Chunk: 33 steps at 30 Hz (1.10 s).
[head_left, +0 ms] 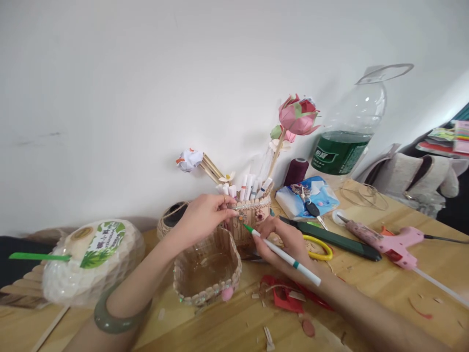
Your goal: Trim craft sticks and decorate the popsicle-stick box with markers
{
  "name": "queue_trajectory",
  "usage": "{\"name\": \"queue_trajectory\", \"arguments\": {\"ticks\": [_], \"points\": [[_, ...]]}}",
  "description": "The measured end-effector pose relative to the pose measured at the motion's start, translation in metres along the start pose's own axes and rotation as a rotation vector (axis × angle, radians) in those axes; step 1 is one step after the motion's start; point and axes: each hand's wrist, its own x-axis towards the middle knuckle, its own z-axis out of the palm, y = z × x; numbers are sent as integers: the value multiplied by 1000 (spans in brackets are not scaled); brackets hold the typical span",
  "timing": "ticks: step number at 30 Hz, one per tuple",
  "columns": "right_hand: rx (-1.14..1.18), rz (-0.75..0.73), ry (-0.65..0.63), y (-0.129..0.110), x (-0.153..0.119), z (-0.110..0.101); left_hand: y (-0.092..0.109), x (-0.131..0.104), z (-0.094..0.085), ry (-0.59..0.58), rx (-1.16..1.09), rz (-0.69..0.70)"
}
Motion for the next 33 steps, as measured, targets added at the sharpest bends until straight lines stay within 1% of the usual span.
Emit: {"name": "queue_trajectory", "arguments": {"ticks": [12, 20, 33], "points": [[-38, -31, -1, 1, 2, 2, 1, 0, 0, 3, -2, -6], [-26, -30, -9, 2, 1, 3, 1, 0, -1, -5, -8, -2], [-6, -84, -18, 1, 3, 2, 5, -3, -3, -25, 16, 11]]}}
